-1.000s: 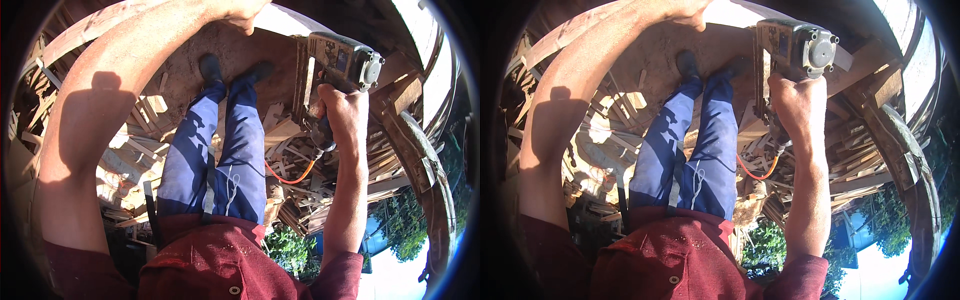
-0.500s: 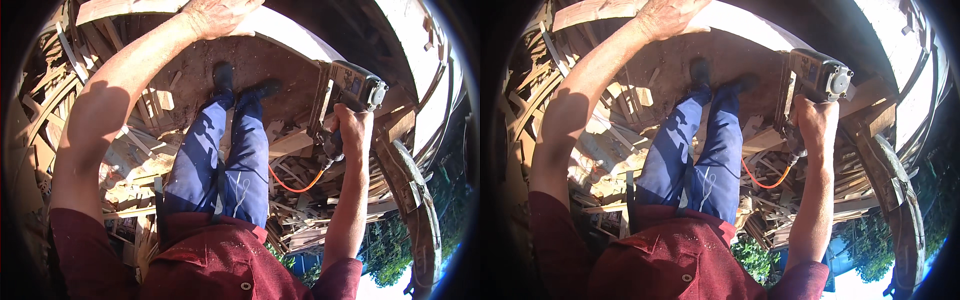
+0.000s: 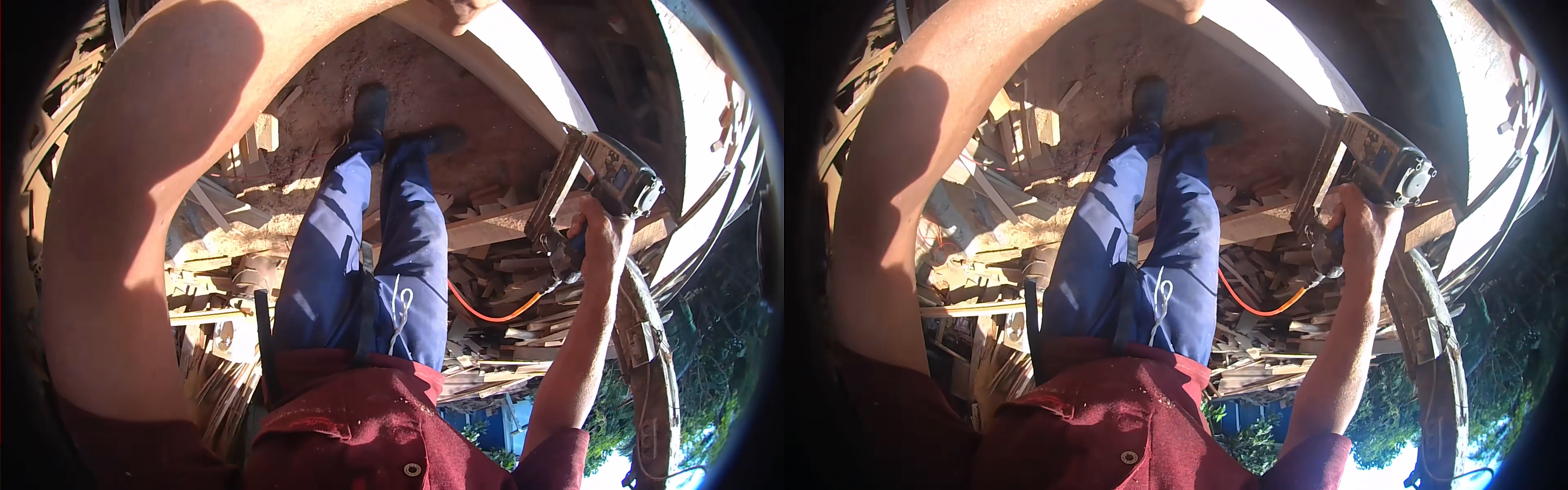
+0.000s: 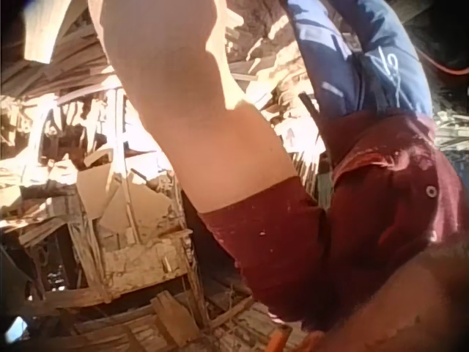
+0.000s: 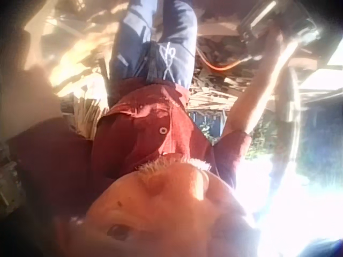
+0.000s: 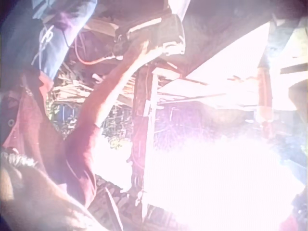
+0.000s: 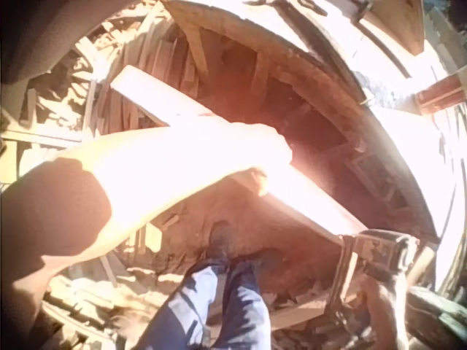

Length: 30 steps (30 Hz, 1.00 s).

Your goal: The person applies wood glue to the edge of a curved wooden board and attaches it to a wooden frame using a pneumatic nail gun.

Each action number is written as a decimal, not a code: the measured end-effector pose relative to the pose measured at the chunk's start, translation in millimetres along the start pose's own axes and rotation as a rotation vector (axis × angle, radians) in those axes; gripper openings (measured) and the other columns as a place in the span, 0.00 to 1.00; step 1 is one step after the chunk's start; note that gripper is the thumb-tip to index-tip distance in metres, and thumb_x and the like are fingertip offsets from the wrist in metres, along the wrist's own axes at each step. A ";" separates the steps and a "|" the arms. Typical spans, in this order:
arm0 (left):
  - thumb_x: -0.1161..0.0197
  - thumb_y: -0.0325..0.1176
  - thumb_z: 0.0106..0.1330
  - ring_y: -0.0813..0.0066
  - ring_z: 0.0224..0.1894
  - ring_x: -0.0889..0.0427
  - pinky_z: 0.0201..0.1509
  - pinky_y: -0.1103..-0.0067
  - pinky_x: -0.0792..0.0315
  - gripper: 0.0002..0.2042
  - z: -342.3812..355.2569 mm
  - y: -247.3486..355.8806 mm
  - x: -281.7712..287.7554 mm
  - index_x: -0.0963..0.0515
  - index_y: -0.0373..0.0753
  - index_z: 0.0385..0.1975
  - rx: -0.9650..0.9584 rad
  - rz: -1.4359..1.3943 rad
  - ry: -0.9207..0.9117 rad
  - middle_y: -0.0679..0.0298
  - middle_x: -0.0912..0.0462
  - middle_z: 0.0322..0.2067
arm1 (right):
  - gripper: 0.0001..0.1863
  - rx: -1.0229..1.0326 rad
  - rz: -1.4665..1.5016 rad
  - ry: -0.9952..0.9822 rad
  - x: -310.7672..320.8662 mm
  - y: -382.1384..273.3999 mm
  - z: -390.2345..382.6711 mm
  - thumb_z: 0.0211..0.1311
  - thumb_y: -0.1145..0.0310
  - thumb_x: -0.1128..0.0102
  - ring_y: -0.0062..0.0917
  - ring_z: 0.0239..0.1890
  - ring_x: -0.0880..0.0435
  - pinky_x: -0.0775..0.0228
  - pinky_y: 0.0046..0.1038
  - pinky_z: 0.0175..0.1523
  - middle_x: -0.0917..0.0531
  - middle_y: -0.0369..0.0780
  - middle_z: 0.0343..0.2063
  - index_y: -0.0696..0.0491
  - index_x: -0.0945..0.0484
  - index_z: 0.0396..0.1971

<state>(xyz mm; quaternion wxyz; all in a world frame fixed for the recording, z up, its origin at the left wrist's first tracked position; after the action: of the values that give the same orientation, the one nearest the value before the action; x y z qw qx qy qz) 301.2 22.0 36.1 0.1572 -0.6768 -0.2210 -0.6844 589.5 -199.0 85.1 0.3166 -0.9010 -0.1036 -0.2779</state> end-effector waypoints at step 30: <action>0.28 0.23 0.49 0.69 0.10 0.34 0.15 0.71 0.40 0.13 18.1 0.1 -27.0 0.25 0.39 0.10 -1.078 -2.502 0.092 0.61 0.30 0.08 | 0.18 -0.032 0.218 -0.063 -74.3 -95.6 -44.4 0.58 0.76 0.37 0.16 0.18 0.26 0.32 0.21 0.26 0.22 0.33 0.19 0.58 0.19 0.50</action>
<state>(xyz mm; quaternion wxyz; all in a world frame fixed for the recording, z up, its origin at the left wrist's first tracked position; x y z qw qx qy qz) 317.6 29.0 8.9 -0.8370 0.0206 -0.3832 -0.3901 474.3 -153.3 120.6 0.3270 -0.9202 -0.0105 -0.2151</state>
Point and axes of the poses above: each hand's wrist, its own z-axis towards the middle knuckle, its own x-axis out of the back of the hand, y = z × x, the point moved 9 cm from there along z, towards the middle knuckle
